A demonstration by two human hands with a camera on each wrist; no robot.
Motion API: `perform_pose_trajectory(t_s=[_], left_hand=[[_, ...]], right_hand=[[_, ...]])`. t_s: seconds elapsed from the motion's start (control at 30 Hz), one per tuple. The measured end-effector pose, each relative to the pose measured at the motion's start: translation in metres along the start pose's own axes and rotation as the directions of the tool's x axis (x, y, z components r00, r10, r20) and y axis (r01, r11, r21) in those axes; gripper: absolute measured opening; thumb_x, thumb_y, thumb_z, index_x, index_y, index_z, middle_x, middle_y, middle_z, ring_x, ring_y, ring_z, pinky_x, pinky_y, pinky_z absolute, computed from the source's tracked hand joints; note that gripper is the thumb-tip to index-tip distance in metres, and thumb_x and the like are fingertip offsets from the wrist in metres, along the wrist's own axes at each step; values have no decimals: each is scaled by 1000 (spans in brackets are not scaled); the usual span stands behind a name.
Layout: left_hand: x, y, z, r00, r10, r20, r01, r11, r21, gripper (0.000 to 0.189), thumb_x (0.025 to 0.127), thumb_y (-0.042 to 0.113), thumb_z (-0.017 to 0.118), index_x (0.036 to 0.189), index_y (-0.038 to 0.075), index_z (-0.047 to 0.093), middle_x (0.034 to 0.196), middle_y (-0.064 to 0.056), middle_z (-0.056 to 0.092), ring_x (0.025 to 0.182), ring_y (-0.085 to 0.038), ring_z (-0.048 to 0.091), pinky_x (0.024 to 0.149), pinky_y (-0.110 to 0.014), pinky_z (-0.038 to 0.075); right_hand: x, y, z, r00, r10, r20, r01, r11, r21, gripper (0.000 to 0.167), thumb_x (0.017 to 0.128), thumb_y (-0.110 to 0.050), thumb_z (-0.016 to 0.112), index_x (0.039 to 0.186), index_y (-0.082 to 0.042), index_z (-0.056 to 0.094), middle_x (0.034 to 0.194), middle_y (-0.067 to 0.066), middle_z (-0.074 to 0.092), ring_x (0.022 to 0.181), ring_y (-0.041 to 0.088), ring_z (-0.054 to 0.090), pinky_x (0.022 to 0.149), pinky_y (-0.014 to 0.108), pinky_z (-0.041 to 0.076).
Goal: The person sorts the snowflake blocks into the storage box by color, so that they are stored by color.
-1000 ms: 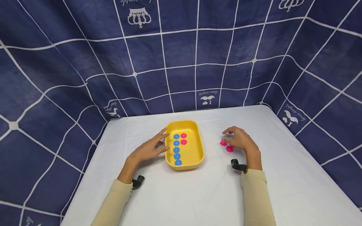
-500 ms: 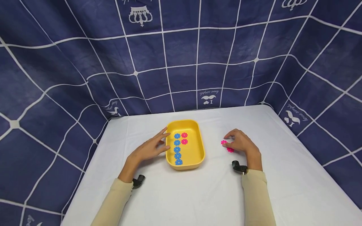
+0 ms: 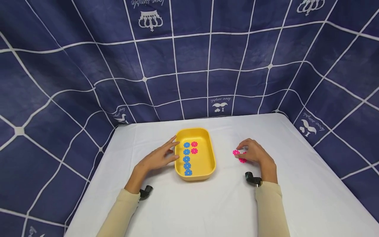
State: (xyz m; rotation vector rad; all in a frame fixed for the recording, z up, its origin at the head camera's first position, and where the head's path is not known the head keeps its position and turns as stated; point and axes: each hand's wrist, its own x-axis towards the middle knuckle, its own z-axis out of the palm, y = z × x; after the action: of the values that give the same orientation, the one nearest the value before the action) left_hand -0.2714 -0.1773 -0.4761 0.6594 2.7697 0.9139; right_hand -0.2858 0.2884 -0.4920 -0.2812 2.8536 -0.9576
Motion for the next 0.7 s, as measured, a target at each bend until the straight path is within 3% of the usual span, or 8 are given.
perform_pose_trajectory(t_s=[0.4, 0.7], left_hand=[[-13, -1, 9, 1000, -3, -2, 3, 1000, 3, 73, 101, 62, 67, 165, 35, 45, 177, 24, 15, 134, -17, 65, 116, -56, 47], [-7, 2, 2, 1000, 11, -9, -10, 1000, 21, 74, 101, 62, 67, 166, 36, 43, 178, 23, 15, 134, -20, 65, 114, -57, 48]], right_hand=[[-5, 6, 15, 999, -24, -24, 23, 1000, -12, 26, 87, -24, 91, 106, -9, 83, 130, 22, 66, 132, 49, 53, 113, 71, 42], [-2, 2, 11, 996, -26, -85, 22, 999, -50, 29, 88, -27, 91, 106, -7, 81, 130, 21, 66, 129, 47, 57, 113, 69, 44]])
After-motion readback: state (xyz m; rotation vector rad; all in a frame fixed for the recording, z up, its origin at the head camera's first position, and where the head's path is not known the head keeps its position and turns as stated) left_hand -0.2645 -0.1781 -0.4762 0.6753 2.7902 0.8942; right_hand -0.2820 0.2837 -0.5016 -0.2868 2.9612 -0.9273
